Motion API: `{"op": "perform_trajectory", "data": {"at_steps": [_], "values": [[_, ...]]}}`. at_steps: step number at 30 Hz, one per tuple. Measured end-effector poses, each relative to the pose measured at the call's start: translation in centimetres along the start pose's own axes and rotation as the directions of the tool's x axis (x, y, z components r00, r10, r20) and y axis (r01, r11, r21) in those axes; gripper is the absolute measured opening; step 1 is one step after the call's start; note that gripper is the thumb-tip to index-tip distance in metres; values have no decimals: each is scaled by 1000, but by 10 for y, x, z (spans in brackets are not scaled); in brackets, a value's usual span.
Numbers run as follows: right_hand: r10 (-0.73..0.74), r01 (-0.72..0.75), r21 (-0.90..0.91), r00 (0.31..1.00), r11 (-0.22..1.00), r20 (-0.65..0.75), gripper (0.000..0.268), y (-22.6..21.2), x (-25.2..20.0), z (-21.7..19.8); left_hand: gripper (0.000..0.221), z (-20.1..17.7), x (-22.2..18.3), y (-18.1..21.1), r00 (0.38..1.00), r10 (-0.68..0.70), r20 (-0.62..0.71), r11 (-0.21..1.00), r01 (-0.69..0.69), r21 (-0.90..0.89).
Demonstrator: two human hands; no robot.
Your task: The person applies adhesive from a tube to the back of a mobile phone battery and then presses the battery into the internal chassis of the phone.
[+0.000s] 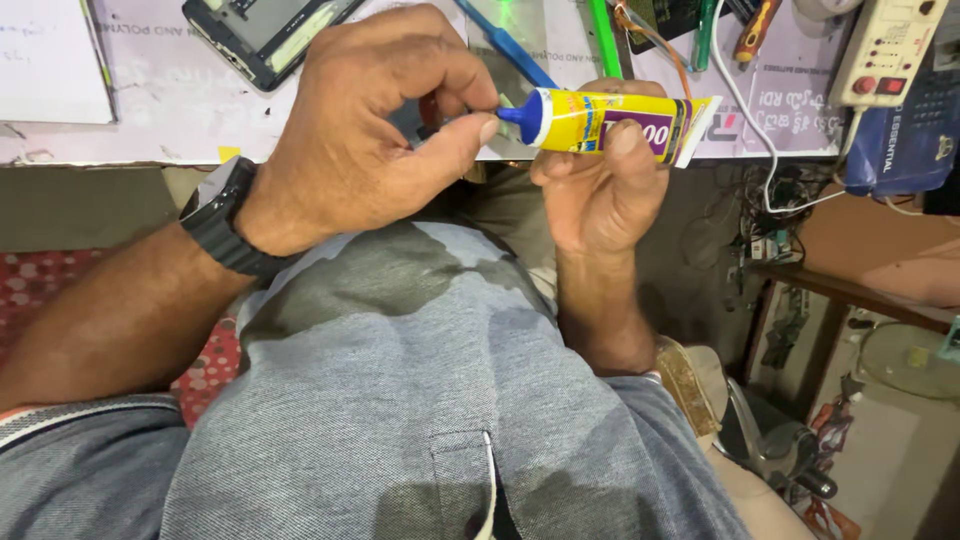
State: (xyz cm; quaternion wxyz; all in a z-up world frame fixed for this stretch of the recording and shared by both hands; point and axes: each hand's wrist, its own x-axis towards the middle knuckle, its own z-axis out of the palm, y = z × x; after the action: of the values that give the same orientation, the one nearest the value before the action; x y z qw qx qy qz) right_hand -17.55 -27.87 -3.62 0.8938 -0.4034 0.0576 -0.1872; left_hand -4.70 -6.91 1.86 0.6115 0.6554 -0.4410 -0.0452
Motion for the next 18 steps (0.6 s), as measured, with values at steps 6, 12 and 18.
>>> {"op": "perform_trajectory", "data": {"at_steps": [6,12,18], "values": [[-41,45,-85,998,995,52,37,0,4,3,6,-6,-3,0,999,35,17,999,-35,7],[85,-96,109,991,989,108,49,8,4,23,15,-1,-2,-1,974,223,43,933,-226,280],[208,-212,149,977,966,42,30,13,3,30,21,8,-6,-6,942,313,123,831,-335,444]]}}
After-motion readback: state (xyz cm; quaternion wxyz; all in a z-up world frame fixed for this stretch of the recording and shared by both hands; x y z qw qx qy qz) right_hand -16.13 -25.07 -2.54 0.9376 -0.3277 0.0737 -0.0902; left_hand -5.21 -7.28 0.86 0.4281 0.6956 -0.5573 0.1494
